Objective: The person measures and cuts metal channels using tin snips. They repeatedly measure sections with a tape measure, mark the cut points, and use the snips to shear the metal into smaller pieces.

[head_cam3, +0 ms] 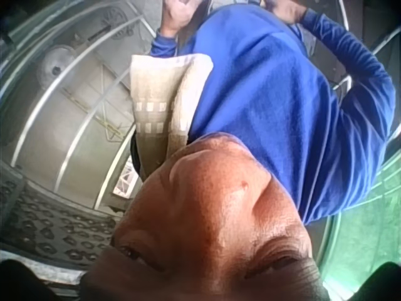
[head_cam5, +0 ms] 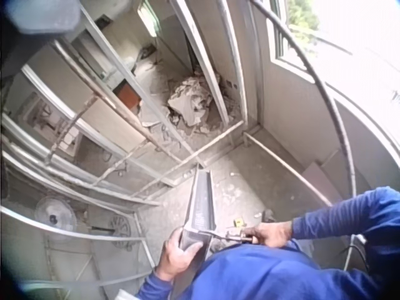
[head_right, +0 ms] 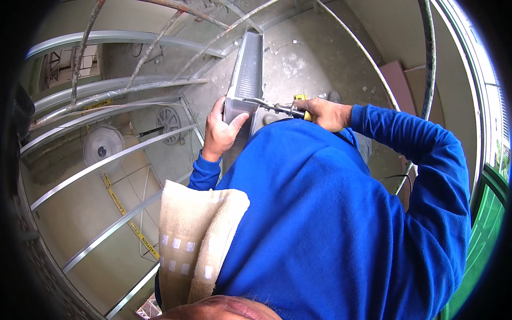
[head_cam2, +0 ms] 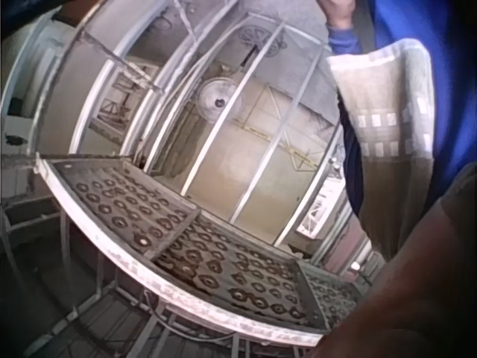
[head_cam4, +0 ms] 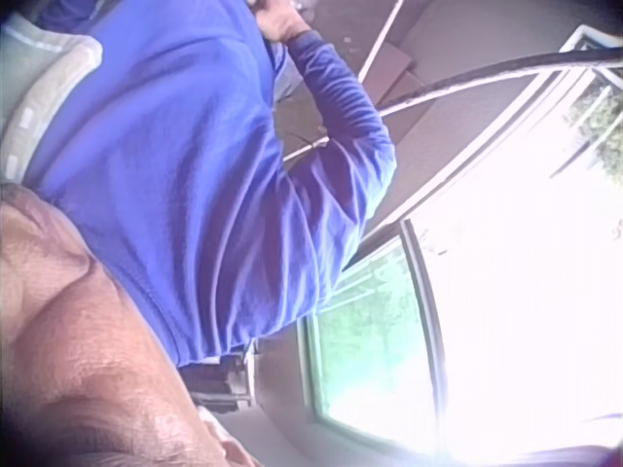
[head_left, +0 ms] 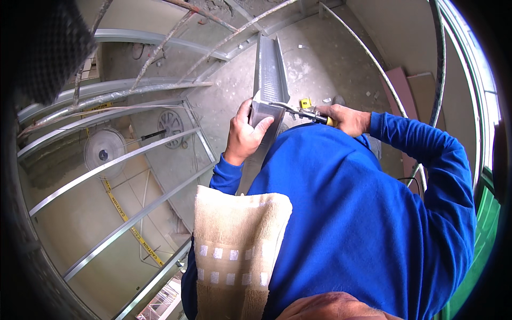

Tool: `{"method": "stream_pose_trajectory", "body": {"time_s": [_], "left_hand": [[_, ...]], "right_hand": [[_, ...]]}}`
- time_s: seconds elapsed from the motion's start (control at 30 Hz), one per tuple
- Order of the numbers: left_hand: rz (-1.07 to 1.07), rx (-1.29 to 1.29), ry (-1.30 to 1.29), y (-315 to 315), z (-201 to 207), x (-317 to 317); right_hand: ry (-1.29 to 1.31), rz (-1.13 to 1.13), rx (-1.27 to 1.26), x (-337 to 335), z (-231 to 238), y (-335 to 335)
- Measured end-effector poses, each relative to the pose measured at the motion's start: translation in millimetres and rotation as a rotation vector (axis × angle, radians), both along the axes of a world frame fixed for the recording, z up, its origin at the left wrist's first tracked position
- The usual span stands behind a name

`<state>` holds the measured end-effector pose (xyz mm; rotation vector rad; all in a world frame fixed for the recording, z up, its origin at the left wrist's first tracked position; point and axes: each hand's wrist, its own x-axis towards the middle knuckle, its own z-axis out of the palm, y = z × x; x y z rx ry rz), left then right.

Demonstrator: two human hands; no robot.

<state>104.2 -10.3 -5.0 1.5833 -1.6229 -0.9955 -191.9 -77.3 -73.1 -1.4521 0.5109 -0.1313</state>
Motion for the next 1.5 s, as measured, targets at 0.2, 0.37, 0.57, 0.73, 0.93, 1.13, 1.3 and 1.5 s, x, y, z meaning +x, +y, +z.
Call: {"method": "stream_pose_trajectory", "body": {"time_s": [0.2,0.37,0.57,0.73,0.93,1.13,1.3,1.5], "left_hand": [[-0.032,0.004,-0.102,0.3,2.4,-2.5],[-0.033,0.035,-0.051,-2.0,2.3,-1.3],[-0.029,0.024,-0.019,-5.0,0.6,0.9],[-0.053,0.041,-0.052,-8.3,-2.2,3.2],[-0.074,0.085,-0.101,-10.1,-0.1,0.0],[-0.118,0.176,-0.010,-13.4,-1.7,-2.0],[-0.141,0.211,-0.017,-10.3,-9.3,-2.7],[-0.125,0.239,-0.005,-10.7,-8.1,-5.5]], "right_hand": [[0.028,0.074,-0.044,-2.6,1.1,-7.5],[0.007,0.004,0.045,1.2,2.2,-0.5],[-0.059,-0.013,0.026,3.9,-4.0,-0.5],[-0.075,-0.004,-0.053,1.9,-6.1,-4.1],[-0.005,0.004,0.058,1.8,-3.0,-4.4],[0.016,0.002,-0.008,-0.9,-1.1,4.7],[0.017,-0.038,0.066,-3.6,-8.9,16.9],[-0.043,-0.067,0.139,-4.5,-16.5,20.5]]}}
